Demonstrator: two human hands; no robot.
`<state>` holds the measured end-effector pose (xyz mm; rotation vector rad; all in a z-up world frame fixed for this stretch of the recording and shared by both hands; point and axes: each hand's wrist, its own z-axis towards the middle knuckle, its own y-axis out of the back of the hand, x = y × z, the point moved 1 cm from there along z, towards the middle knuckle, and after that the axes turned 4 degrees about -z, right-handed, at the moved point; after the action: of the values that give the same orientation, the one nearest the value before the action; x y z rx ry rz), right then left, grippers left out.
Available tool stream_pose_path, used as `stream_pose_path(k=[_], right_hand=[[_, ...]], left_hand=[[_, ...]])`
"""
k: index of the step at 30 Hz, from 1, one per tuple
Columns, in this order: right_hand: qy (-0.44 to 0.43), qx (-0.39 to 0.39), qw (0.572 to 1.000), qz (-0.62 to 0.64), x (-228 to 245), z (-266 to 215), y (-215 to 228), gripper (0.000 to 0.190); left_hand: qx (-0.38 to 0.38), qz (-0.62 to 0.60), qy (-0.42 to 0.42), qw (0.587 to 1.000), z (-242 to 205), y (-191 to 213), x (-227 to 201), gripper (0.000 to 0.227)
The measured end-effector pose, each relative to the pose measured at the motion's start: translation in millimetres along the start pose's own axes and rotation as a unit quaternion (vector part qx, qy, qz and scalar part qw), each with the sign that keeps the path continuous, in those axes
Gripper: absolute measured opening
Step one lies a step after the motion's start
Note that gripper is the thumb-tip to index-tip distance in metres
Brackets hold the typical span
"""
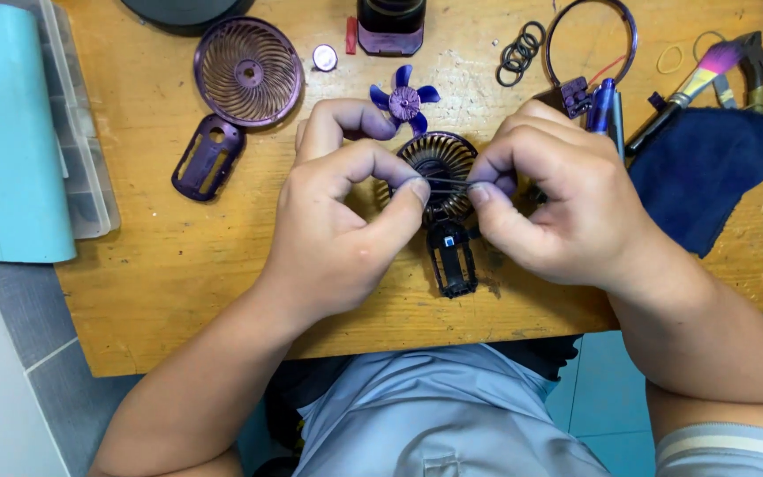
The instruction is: Reassembling a small handheld electric fan by fitting the motor and blade assembly into the plastic housing and managing internal wiring.
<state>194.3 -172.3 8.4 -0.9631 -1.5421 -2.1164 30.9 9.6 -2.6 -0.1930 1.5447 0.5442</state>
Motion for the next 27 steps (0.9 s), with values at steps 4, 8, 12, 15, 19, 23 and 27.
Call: stream_pose_path(k=[4,8,12,15,19,23,27], right_hand=[[-0.052,0.021,0.998,0.014,-1,-2,1,0.008],[-0.110,0.059,0.992,0.013,-4,-3,2,0.004],[-0.118,0.074,0.990,-0.001,-2,-2,0,0.005],[-0.104,0.084,0.991,-0.021,-5,0,0,0.005],[-0.089,0.095,0.990,-0.056,-7,-1,-6,0.007],[-0.109,0.114,0.986,-0.056,-9,-3,-11,0.009],[-0.086,0.110,0.987,-0.079,-11,-5,-14,0.010]], left_hand=[[0.013,0.003,0.030,0.999,0,2,2,0.009],[0.020,0.026,0.015,0.999,-2,-2,4,0.010],[0.008,0.069,0.014,0.997,-4,-6,5,0.013],[0.013,0.087,-0.010,0.996,-3,-8,8,0.011],[0.026,0.150,-0.056,0.987,-5,-13,12,0.012],[0.044,0.161,-0.058,0.984,-6,-13,17,0.016],[0.044,0.201,-0.069,0.976,-6,-13,20,0.017]])
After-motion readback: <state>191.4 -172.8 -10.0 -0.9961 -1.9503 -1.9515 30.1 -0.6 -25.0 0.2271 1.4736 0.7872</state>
